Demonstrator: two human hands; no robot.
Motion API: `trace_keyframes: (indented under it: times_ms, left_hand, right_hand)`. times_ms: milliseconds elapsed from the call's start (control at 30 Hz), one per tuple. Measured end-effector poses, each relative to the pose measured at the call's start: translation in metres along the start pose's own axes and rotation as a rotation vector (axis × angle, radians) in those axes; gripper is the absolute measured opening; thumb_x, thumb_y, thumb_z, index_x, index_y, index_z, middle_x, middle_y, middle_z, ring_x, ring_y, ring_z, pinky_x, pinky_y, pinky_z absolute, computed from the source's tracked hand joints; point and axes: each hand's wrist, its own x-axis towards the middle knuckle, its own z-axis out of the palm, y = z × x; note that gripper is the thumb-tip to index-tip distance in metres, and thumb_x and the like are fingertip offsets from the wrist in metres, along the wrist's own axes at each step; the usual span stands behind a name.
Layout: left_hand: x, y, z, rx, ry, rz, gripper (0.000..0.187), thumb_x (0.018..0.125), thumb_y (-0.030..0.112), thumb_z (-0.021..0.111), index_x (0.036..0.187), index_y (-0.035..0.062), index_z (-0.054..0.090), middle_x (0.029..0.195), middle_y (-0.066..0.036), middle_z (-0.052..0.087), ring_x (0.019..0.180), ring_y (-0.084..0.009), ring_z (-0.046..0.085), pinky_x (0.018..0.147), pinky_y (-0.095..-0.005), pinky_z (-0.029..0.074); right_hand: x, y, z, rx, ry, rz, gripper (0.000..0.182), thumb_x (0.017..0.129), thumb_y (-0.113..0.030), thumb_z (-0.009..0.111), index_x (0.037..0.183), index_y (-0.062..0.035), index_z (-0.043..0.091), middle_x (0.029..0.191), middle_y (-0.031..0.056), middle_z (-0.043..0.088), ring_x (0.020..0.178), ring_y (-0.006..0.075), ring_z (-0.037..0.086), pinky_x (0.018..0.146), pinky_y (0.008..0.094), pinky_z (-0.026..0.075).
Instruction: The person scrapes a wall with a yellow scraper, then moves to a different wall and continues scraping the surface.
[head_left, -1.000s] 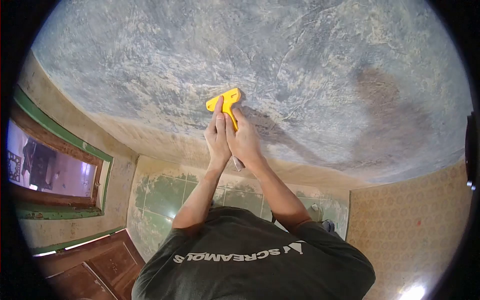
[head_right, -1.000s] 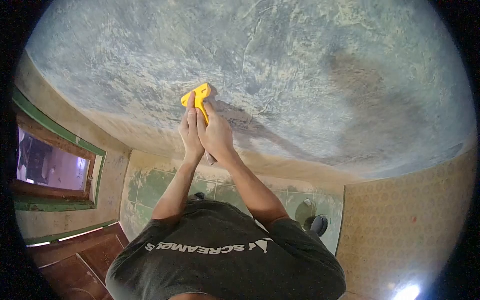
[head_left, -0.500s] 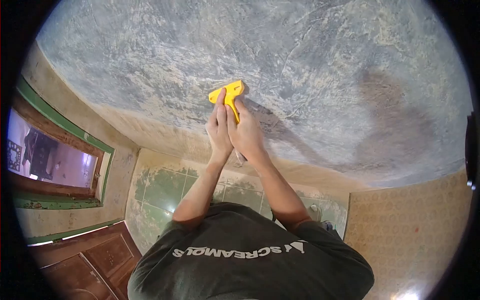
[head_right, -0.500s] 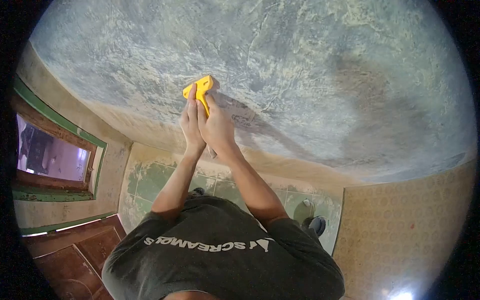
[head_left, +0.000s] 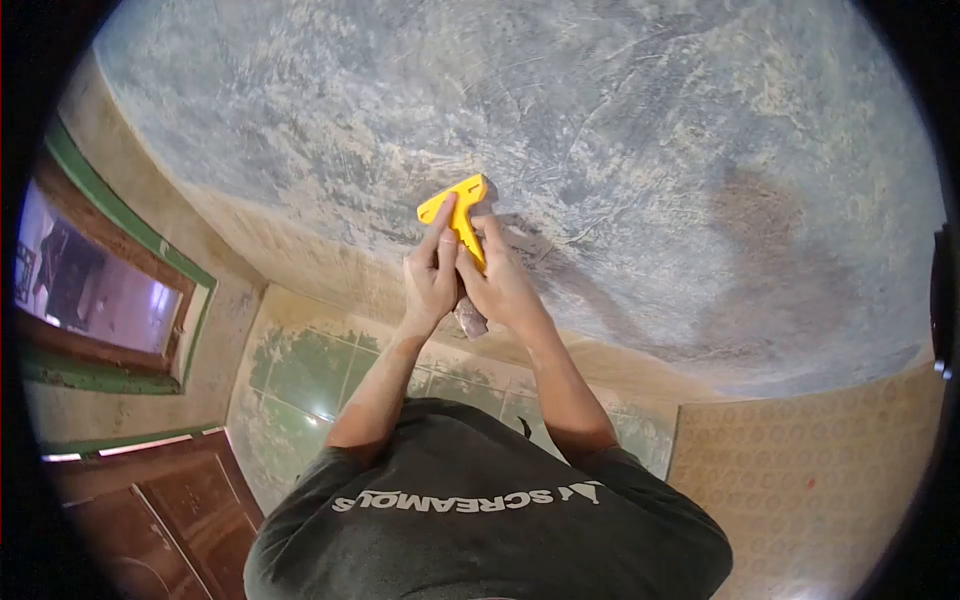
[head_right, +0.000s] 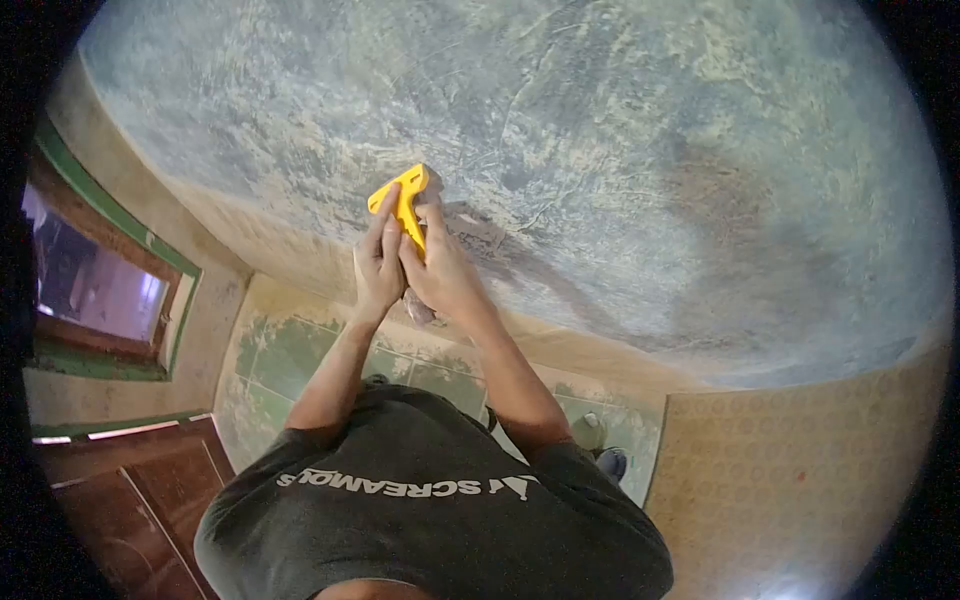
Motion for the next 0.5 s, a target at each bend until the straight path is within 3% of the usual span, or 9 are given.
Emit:
trace_keyframes:
  times_ms: [33,100,133,200,233,300,367,467,500]
  left_hand:
    - [-0.004,0.006,-0.003,-0.003,0.018,-0.013,0.039,0.102,0.014,0.044,0.140,0.0060,0.051,0.105,-0.013,0.071,0.068,-0.0129,0.059,0.064,-0.0296,0.049]
    - [-0.009,0.015,-0.009,0.211,-0.148,0.121,0.041,0.097,0.009,0.050,0.138,0.0095,0.054,0.093,-0.017,0.069,0.065,-0.0207,0.062,0.063,-0.0306,0.049]
    - [-0.008,0.009,-0.006,0.180,-0.126,0.223,0.044,0.094,0.007,0.055,0.137,0.0111,0.054,0.085,-0.020,0.066,0.061,-0.0262,0.061,0.060,-0.0319,0.049]
    - [-0.007,0.010,-0.005,0.184,-0.177,0.174,0.043,0.094,0.008,0.055,0.137,0.0110,0.054,0.084,-0.019,0.066,0.060,-0.0260,0.062,0.058,-0.0325,0.049]
    - [-0.006,0.012,-0.004,0.188,-0.232,0.130,0.043,0.095,0.009,0.055,0.137,0.0108,0.054,0.082,-0.018,0.067,0.059,-0.0259,0.062,0.057,-0.0330,0.049]
    - [-0.003,0.017,0.002,0.245,-0.247,0.128,0.045,0.094,0.011,0.056,0.138,0.0117,0.052,0.080,-0.016,0.067,0.055,-0.0259,0.062,0.054,-0.0340,0.049]
    - [0.003,0.021,0.007,0.229,-0.260,0.089,0.050,0.093,0.012,0.058,0.141,0.0131,0.047,0.077,-0.016,0.066,0.054,-0.0268,0.063,0.052,-0.0351,0.049]
    - [0.012,0.029,0.019,0.147,-0.282,0.174,0.052,0.091,0.015,0.060,0.139,0.0107,0.043,0.074,-0.018,0.065,0.056,-0.0326,0.065,0.052,-0.0406,0.050]
    - [0.016,0.035,0.024,0.140,-0.278,0.170,0.052,0.091,0.015,0.060,0.139,0.0107,0.043,0.074,-0.018,0.065,0.056,-0.0326,0.065,0.052,-0.0406,0.050]
  right_hand:
    - [-0.006,0.005,-0.005,0.022,-0.059,-0.026,0.038,0.095,-0.025,0.055,0.125,-0.0021,0.050,0.107,0.0247,0.066,0.095,0.0440,0.064,0.079,0.0450,0.051]
    - [-0.015,0.015,-0.015,-0.027,-0.027,-0.033,0.037,0.094,-0.024,0.057,0.126,-0.0054,0.055,0.109,0.0254,0.065,0.098,0.0420,0.064,0.081,0.0434,0.051]
    - [-0.016,0.014,-0.022,-0.046,-0.022,-0.046,0.032,0.095,-0.019,0.056,0.122,-0.0038,0.055,0.106,0.0219,0.065,0.094,0.0356,0.065,0.080,0.0393,0.050]
    - [-0.022,-0.005,-0.028,-0.109,0.089,-0.111,0.025,0.095,-0.010,0.056,0.118,0.0000,0.057,0.102,0.0173,0.066,0.090,0.0261,0.067,0.080,0.0345,0.050]
    - [-0.023,-0.004,-0.030,-0.115,0.088,-0.111,0.025,0.095,-0.010,0.056,0.118,0.0000,0.057,0.102,0.0173,0.066,0.090,0.0261,0.067,0.080,0.0345,0.050]
    - [-0.025,-0.001,-0.034,0.016,0.143,-0.027,0.031,0.094,-0.017,0.058,0.123,-0.0102,0.059,0.103,0.0202,0.068,0.093,0.0378,0.067,0.078,0.0412,0.052]
    - [-0.026,-0.010,-0.040,0.068,0.184,-0.054,0.025,0.092,-0.011,0.061,0.117,-0.0068,0.062,0.098,0.0179,0.068,0.087,0.0329,0.069,0.074,0.0378,0.052]
    - [-0.025,-0.009,-0.052,-0.073,0.392,-0.292,0.014,0.091,-0.005,0.063,0.104,-0.0024,0.066,0.094,0.0142,0.069,0.079,0.0194,0.067,0.070,0.0298,0.052]
    - [-0.023,-0.008,-0.053,-0.080,0.388,-0.291,0.014,0.091,-0.005,0.063,0.104,-0.0024,0.066,0.094,0.0142,0.069,0.079,0.0194,0.067,0.070,0.0298,0.052]
